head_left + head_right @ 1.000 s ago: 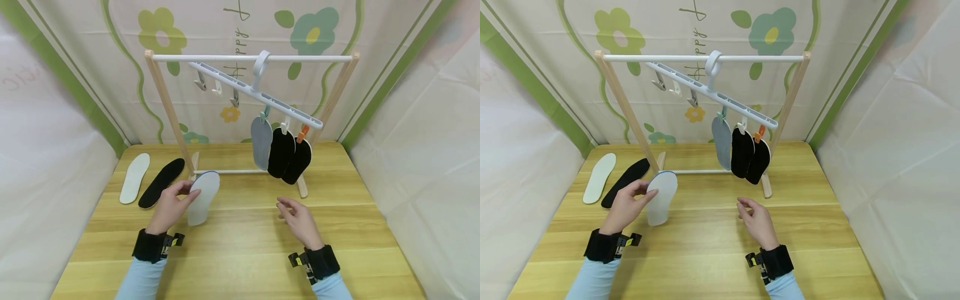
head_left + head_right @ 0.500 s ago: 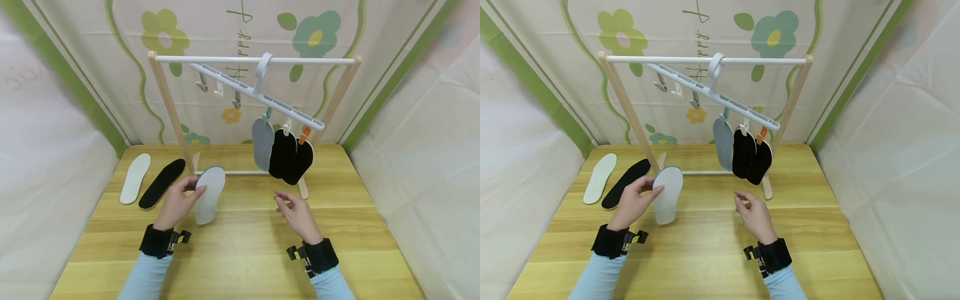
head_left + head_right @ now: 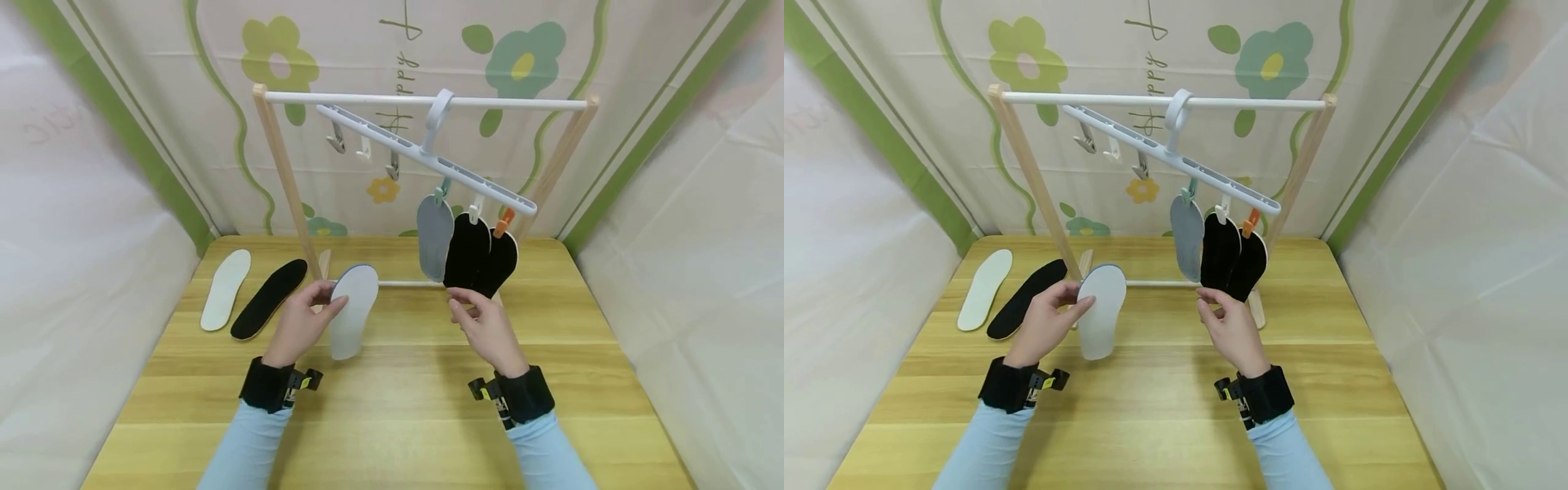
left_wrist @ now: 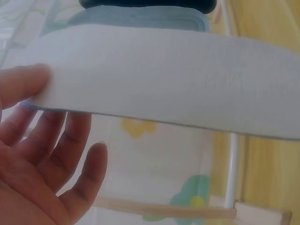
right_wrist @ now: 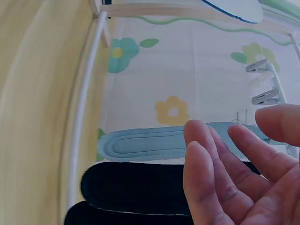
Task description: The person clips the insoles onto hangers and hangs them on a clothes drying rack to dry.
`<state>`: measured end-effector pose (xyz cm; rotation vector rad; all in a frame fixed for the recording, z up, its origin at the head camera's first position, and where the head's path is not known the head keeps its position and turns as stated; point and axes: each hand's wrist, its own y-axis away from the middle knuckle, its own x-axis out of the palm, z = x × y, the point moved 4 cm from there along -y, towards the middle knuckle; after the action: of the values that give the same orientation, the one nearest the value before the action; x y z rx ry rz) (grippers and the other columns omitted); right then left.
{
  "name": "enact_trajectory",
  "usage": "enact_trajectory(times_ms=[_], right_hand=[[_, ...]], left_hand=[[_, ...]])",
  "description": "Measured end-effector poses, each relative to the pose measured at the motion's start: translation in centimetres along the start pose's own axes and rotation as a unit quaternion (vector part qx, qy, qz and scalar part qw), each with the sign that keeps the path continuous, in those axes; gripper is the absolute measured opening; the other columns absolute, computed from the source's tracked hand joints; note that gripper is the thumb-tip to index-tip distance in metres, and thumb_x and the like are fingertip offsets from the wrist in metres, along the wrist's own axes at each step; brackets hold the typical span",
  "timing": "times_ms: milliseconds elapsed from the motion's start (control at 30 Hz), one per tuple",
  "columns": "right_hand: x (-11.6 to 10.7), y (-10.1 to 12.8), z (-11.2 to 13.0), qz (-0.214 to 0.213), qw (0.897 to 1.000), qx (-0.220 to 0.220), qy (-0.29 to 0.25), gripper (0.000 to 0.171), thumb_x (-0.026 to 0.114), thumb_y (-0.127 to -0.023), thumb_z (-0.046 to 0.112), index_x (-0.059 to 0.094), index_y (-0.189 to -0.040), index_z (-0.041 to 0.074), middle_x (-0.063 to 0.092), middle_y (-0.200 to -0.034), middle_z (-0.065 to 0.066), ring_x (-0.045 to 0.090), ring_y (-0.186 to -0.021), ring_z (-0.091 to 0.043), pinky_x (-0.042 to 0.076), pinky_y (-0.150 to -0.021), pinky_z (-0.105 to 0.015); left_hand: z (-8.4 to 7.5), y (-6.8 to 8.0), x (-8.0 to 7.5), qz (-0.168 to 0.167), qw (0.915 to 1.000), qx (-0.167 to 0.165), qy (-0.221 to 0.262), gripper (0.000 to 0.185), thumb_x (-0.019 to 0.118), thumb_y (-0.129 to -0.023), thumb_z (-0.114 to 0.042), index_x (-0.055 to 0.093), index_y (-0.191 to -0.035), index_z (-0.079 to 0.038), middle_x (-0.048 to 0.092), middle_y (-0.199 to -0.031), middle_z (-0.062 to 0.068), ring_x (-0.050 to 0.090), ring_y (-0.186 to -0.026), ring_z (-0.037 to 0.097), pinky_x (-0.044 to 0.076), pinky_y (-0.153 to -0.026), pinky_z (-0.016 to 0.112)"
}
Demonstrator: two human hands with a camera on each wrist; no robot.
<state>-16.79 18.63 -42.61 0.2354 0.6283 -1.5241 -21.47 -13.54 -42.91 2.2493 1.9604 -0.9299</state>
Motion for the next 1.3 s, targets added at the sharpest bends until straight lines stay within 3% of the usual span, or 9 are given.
enact_trajectory(times_ms=[367, 533, 733, 900, 1033, 1300], right_hand=[[-0.8, -2.0, 2.6, 0.01, 0.999, -0.035, 0.0, 0.034, 0.055, -0.103, 0.027, 0.062, -0.131, 0.009, 0.068, -0.105, -0.006, 0.068, -0.085, -0.02, 0.054, -0.071, -0.028], [-1.4, -3.2, 3.9, -0.004, 0.998, -0.059, 0.022, 0.031, 0.057, -0.102, 0.024, 0.064, -0.128, 0.009, 0.069, -0.103, -0.004, 0.066, -0.078, -0.013, 0.052, -0.064, -0.027], [-1.8, -4.5, 5.4, -0.008, 0.996, -0.076, 0.035, 0.032, 0.057, -0.102, 0.024, 0.064, -0.129, 0.007, 0.07, -0.102, -0.007, 0.065, -0.077, -0.018, 0.05, -0.063, -0.026], [-2.0, -5.7, 6.8, -0.004, 0.996, -0.085, 0.035, 0.034, 0.057, -0.103, 0.026, 0.063, -0.131, 0.007, 0.069, -0.109, -0.01, 0.066, -0.086, -0.02, 0.052, -0.067, -0.028], [-1.9, -6.5, 8.1, -0.003, 0.995, -0.09, 0.034, 0.035, 0.057, -0.103, 0.025, 0.062, -0.132, 0.006, 0.068, -0.115, -0.01, 0.066, -0.097, -0.018, 0.055, -0.079, -0.034], [-1.0, -8.6, 10.0, 0.001, 0.993, -0.116, 0.007, 0.039, 0.057, -0.102, 0.019, 0.057, -0.136, -0.001, 0.063, -0.127, -0.015, 0.062, -0.112, -0.025, 0.052, -0.093, -0.04]], left_hand=[[-0.2, -0.8, 0.3, 0.003, 0.9999, 0.0, 0.01, 0.022, 0.072, -0.093, -0.025, 0.07, -0.107, -0.008, 0.067, -0.094, 0.004, 0.062, -0.089, 0.019, 0.054, -0.082, 0.041], [-0.5, -1.3, 0.6, 0.002, 0.9999, 0.004, 0.011, 0.022, 0.074, -0.091, -0.026, 0.071, -0.104, -0.009, 0.069, -0.093, 0.002, 0.064, -0.088, 0.018, 0.055, -0.082, 0.042], [-0.9, -1.8, 0.7, 0.002, 0.9999, 0.004, 0.016, 0.023, 0.073, -0.092, -0.026, 0.071, -0.106, -0.008, 0.07, -0.095, 0.002, 0.065, -0.089, 0.017, 0.055, -0.083, 0.042], [-1.0, -2.1, 0.8, -0.002, 0.9998, 0.006, 0.018, 0.023, 0.073, -0.092, -0.025, 0.071, -0.106, -0.007, 0.07, -0.096, 0.003, 0.066, -0.089, 0.017, 0.055, -0.084, 0.043], [-1.0, -2.4, 0.9, 0.0, 0.9997, 0.0, 0.025, 0.023, 0.074, -0.092, -0.025, 0.071, -0.107, -0.007, 0.07, -0.097, 0.003, 0.066, -0.09, 0.017, 0.055, -0.084, 0.043], [-1.0, -2.8, 0.9, -0.005, 0.9996, -0.001, 0.029, 0.023, 0.074, -0.091, -0.023, 0.071, -0.108, -0.007, 0.07, -0.098, 0.004, 0.066, -0.091, 0.019, 0.055, -0.085, 0.04]])
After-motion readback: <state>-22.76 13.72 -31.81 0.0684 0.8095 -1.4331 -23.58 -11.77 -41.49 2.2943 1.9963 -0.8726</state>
